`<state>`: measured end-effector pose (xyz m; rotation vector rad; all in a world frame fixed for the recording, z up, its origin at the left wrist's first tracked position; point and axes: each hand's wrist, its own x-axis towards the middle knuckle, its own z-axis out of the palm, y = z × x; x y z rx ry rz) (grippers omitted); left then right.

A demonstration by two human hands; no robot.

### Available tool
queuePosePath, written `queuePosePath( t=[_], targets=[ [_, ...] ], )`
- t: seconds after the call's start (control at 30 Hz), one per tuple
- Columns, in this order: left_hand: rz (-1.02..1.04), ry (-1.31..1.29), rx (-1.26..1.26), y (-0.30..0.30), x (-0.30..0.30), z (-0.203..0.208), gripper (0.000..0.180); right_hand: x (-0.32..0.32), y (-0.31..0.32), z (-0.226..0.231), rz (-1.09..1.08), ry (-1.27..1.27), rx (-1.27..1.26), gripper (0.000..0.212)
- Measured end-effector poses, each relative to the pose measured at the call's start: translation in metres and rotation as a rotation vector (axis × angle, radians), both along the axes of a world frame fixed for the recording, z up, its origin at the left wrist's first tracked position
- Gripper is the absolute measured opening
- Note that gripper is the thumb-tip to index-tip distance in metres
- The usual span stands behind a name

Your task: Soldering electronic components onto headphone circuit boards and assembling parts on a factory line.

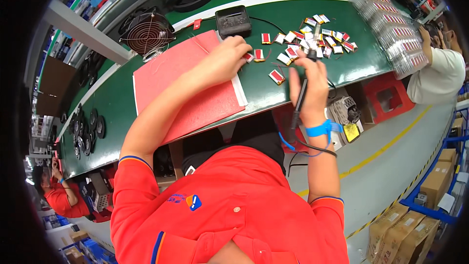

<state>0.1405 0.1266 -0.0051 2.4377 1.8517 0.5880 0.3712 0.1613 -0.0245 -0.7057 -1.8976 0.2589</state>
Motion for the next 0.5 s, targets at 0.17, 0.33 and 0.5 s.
queuePosePath(
  t=[0.17,0.33,0.5],
  targets=[
    [-0.130,-0.186,-0.072,-0.001,0.008,0.016,0.033,0.047,0.014,0.000,-0.278,-0.196,0.034,0.023],
    [-0.171,-0.144,0.131,0.025,0.013,0.004,0.033,0.061,0.012,-0.004,-0.305,-0.301,-0.009,0.021],
    [-0.250,-0.145,0.189,0.039,0.035,0.004,0.033,0.057,0.025,0.001,-0.202,-0.262,0.022,0.021]
  ],
)
